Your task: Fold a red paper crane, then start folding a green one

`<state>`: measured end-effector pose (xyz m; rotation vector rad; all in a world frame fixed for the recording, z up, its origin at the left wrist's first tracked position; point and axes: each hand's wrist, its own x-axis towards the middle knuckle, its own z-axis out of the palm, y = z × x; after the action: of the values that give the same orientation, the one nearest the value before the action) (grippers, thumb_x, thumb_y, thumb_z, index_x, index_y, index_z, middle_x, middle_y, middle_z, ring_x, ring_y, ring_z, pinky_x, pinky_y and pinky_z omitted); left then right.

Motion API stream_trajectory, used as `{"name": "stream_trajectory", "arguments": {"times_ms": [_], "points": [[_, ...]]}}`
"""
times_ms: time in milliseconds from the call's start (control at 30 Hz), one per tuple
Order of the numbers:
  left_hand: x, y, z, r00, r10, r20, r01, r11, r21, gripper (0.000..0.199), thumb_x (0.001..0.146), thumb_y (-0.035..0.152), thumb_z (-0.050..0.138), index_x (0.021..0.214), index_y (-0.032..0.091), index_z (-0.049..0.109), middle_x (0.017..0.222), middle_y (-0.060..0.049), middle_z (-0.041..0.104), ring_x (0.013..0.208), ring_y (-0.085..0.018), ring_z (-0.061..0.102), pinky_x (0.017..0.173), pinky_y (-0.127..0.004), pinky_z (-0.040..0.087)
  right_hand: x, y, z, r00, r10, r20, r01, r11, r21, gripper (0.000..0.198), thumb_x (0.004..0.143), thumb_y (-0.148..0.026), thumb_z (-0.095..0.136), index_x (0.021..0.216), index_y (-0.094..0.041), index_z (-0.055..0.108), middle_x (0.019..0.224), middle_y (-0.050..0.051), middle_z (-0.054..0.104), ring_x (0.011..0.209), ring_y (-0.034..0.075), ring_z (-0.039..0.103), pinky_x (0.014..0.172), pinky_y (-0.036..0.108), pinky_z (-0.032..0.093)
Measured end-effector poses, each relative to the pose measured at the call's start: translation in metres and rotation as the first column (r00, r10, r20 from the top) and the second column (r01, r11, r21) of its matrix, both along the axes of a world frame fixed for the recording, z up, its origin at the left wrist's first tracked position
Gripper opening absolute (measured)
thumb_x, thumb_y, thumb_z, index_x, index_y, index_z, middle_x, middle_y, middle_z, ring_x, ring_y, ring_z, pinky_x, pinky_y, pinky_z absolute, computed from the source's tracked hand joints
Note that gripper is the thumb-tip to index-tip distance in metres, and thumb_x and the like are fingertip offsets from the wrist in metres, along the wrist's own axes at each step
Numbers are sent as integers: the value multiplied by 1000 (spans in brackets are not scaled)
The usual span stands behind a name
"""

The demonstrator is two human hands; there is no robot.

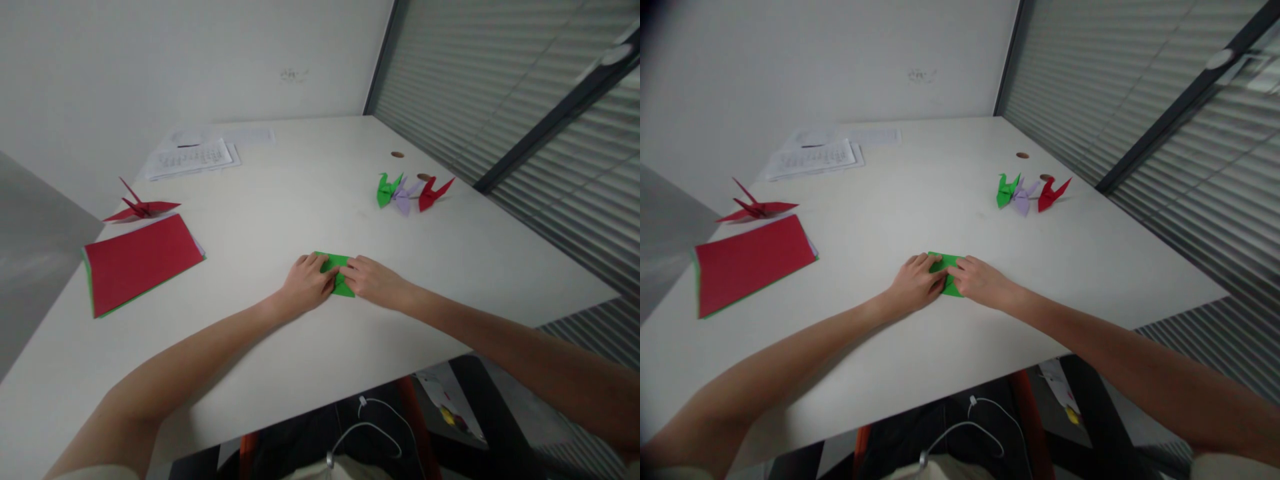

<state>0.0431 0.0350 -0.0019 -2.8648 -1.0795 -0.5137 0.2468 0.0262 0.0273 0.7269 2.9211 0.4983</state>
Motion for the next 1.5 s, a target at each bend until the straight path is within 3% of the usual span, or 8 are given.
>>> {"name": "stream_trajectory", "arguments": {"times_ms": [233, 467, 567, 767, 933, 1067, 1200, 1500], "points": [[3, 8, -12, 974, -205, 97, 209, 977, -35, 31, 95, 15, 40, 115, 7, 61, 133, -17, 59, 132, -24, 48, 113, -44, 40, -2, 2, 1, 1000, 4, 9, -4, 1000, 16, 19, 90, -9, 54, 80, -12, 70, 89, 11, 64, 87, 23, 55, 71, 36, 42], [3, 11, -13, 970, -204, 135, 213, 976, -53, 31, 95, 17, 40, 113, 6, 62, 134, -19, 58, 130, -25, 52, 113, -42, 42, 1, 0, 2, 1000, -12, 26, 13, 1000, -11, 20, 90, -8, 51, 82, -12, 69, 88, 10, 64, 88, 24, 55, 73, 37, 38], [2, 11, -11, 967, -198, 159, 211, 975, -72, 32, 95, 17, 40, 117, 7, 61, 135, -17, 58, 131, -24, 51, 113, -40, 42, 5, -4, 6, 990, -134, -32, 133, 991, -35, 19, 90, -9, 50, 87, -12, 69, 90, 11, 65, 89, 24, 54, 75, 37, 35], [2, 11, -13, 964, -191, 186, 210, 974, -87, 34, 95, 18, 41, 121, 7, 60, 134, -16, 59, 130, -23, 52, 112, -39, 43, -2, -12, 11, 890, -414, -189, 407, 910, -79, 22, 90, -20, 50, 103, -15, 68, 104, 11, 66, 90, 25, 53, 78, 38, 31], [2, 11, -14, 968, -184, 172, 202, 975, -94, 33, 95, 18, 42, 120, 7, 61, 135, -16, 59, 132, -23, 50, 113, -38, 42, -4, -27, 2, 902, -399, -166, 404, 915, -6, 47, 94, -51, 47, 111, -13, 67, 107, 16, 66, 102, 32, 49, 84, 43, 29], [2, 11, -14, 970, -173, 169, 192, 976, -105, 33, 95, 18, 43, 119, 7, 62, 135, -16, 59, 131, -24, 51, 113, -39, 42, 9, -35, 3, 894, -422, -152, 428, 904, 9, 58, 91, -62, 46, 117, -14, 66, 112, 15, 65, 108, 34, 46, 88, 46, 29], [2, 11, -12, 969, -177, 174, 197, 975, -105, 32, 95, 18, 44, 118, 7, 62, 135, -16, 59, 131, -24, 51, 113, -39, 42, 7, -33, 10, 850, -477, -223, 484, 875, -26, 58, 91, -63, 43, 106, -15, 71, 111, 15, 65, 110, 34, 46, 90, 47, 30], [1, 0, -1, 982, -113, 150, 127, 988, -84, 36, 98, 36, 44, 117, 11, 62, 129, -18, 62, 121, -28, 59, 101, -46, 51, -5, -32, -14, 862, -428, -273, 403, 904, -145, 61, 94, -59, 39, 128, -13, 59, 125, 17, 63, 125, 35, 48, 100, 50, 37]]}}
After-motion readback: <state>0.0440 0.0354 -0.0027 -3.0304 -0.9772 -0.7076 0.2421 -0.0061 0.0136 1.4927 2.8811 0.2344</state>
